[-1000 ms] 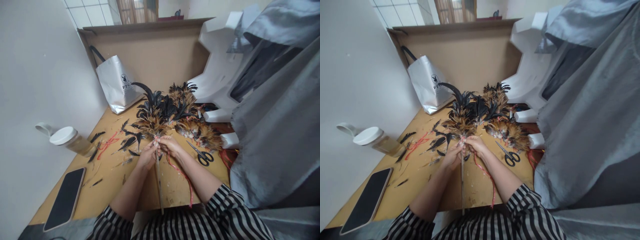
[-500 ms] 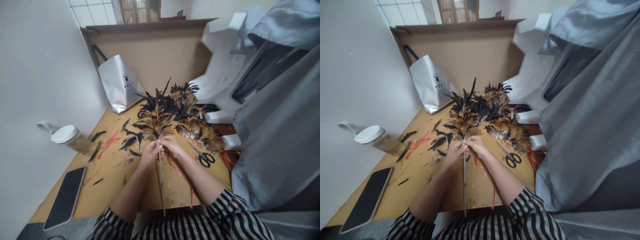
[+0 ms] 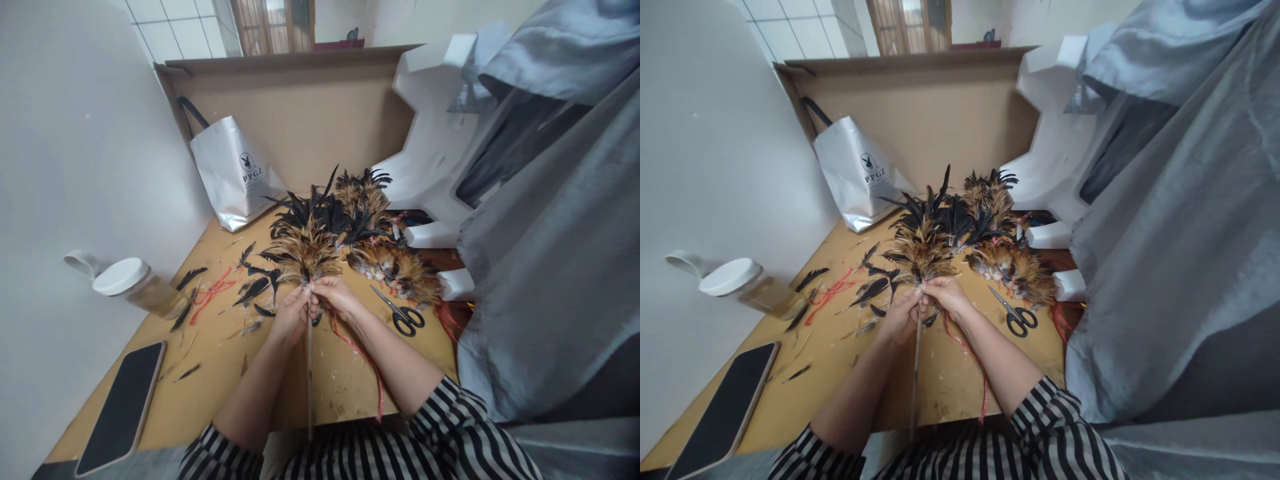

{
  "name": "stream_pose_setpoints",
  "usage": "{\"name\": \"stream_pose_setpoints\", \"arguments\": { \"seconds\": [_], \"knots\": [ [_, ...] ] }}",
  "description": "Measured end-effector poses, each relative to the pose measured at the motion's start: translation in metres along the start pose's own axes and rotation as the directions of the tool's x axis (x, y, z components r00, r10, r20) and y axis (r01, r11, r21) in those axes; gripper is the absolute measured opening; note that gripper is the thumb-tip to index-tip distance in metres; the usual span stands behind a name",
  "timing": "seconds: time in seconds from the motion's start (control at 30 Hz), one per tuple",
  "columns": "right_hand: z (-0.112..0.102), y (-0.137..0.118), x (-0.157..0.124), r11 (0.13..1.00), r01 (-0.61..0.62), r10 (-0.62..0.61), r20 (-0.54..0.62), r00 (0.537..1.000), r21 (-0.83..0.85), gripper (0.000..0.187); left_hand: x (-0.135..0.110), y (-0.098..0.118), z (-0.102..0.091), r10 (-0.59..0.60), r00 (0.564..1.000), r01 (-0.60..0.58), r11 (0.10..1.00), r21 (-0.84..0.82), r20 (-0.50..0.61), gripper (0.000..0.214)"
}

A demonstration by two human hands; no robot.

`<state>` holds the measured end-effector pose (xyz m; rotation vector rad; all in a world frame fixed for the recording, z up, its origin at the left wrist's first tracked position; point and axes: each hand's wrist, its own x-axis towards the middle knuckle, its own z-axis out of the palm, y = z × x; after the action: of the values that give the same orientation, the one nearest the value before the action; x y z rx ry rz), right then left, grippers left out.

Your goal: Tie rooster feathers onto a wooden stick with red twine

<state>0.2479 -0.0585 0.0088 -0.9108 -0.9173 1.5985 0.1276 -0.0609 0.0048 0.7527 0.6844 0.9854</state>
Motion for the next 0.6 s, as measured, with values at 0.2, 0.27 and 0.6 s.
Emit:
{"name": "stream_pose_setpoints", "arguments": {
  "seconds": [0.2, 0.27, 0.6],
  "knots": [
    [0.0007, 0.0041, 0.0041, 0.976, 0.073, -0.09, -0.073, 0.993, -0.206, 0.038, 0.0018, 0.0022, -0.0062, 0.0, 0.997, 0.004, 0.999, 0.053, -0.072, 0.034],
    [-0.0004, 0.0053, 0.0056, 0.948, 0.066, -0.107, -0.117, 0.987, -0.312, 0.04, 0.0032, 0.0011, -0.0083, -0.012, 0.996, 0.018, 0.997, 0.076, -0.09, 0.035],
    [-0.0024, 0.0071, 0.006, 0.985, 0.049, -0.068, -0.112, 0.991, -0.166, 0.039, 0.0029, 0.0032, -0.01, -0.064, 0.992, 0.07, 0.996, 0.05, -0.113, 0.034]
  ]
}}
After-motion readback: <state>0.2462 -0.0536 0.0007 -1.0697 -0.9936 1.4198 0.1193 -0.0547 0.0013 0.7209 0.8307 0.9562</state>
